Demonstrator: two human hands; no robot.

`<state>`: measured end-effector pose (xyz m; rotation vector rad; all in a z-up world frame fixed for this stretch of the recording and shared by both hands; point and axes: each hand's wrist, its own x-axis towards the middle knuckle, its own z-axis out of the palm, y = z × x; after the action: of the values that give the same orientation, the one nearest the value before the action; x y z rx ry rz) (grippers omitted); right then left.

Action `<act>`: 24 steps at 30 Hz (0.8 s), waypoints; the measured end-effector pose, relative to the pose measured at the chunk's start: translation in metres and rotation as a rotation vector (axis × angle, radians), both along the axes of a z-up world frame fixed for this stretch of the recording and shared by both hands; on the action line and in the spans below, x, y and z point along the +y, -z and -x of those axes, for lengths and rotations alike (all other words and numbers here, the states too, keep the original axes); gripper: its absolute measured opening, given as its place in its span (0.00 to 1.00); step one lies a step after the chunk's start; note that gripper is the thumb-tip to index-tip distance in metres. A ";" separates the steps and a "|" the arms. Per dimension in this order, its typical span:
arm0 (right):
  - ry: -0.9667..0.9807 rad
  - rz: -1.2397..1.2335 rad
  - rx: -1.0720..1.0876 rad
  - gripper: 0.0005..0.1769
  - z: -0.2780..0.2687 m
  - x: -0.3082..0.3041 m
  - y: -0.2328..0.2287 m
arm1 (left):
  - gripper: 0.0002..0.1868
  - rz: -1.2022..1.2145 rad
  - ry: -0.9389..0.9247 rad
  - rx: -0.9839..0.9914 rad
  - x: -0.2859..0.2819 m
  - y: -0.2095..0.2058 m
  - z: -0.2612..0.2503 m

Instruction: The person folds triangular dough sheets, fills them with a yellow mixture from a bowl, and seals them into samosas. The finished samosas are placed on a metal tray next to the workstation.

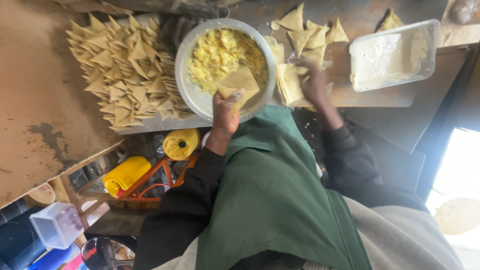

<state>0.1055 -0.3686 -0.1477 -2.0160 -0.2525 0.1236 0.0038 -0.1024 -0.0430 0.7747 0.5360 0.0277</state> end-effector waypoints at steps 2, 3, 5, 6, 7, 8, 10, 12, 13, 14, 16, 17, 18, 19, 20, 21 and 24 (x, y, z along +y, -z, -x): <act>0.097 0.384 -0.328 0.24 -0.037 -0.077 0.027 | 0.21 0.038 -0.032 -0.028 0.002 0.000 0.005; 0.187 0.403 -0.366 0.17 -0.051 -0.111 0.037 | 0.23 0.058 -0.061 -0.049 0.006 -0.001 0.009; 0.254 0.614 -0.125 0.20 -0.075 -0.173 0.048 | 0.24 0.088 -0.123 -0.067 0.013 -0.004 0.015; 0.252 0.685 -0.062 0.23 -0.080 -0.192 0.053 | 0.24 0.100 -0.157 -0.066 0.016 -0.004 0.016; 0.267 0.706 0.040 0.26 -0.086 -0.199 0.061 | 0.23 0.112 -0.188 -0.066 0.019 -0.004 0.017; 0.281 0.727 0.143 0.30 -0.091 -0.206 0.065 | 0.23 0.103 -0.199 -0.069 0.021 -0.004 0.018; 0.276 0.728 0.364 0.35 -0.087 -0.217 0.064 | 0.22 0.085 -0.220 -0.078 0.023 -0.002 0.021; 0.240 0.690 0.605 0.36 -0.080 -0.216 0.057 | 0.23 0.059 -0.220 -0.060 0.023 0.002 0.021; 0.308 0.511 0.552 0.34 -0.081 -0.213 0.052 | 0.23 0.041 -0.226 -0.055 0.023 0.005 0.019; 0.371 0.329 0.500 0.33 -0.079 -0.214 0.045 | 0.22 0.024 -0.217 -0.040 0.022 0.008 0.016; 0.482 -0.043 0.543 0.28 -0.071 -0.207 0.028 | 0.20 -0.020 -0.212 -0.001 0.019 0.011 0.015; 0.539 -0.233 0.636 0.24 -0.063 -0.206 0.013 | 0.21 0.024 -0.198 -0.009 0.017 0.011 0.014; 0.476 -0.558 0.720 0.22 -0.053 -0.200 -0.002 | 0.21 0.068 -0.184 -0.018 0.013 0.011 0.014; 0.408 -0.883 0.797 0.19 -0.046 -0.191 -0.018 | 0.22 0.113 -0.164 -0.031 0.009 0.011 0.009; 0.311 -0.922 0.814 0.23 -0.040 -0.176 -0.032 | 0.22 0.128 -0.137 -0.029 0.005 0.009 0.005; 0.224 -0.955 0.827 0.26 -0.031 -0.161 -0.050 | 0.21 0.150 -0.102 -0.022 -0.001 0.007 0.001; -0.176 -1.243 0.906 0.19 -0.003 -0.096 -0.099 | 0.20 0.187 0.014 -0.029 -0.014 -0.007 -0.006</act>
<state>0.1084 -0.4645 -0.0489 -0.5778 0.0904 0.7573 0.0094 -0.1163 -0.0356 0.5942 0.4978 -0.0240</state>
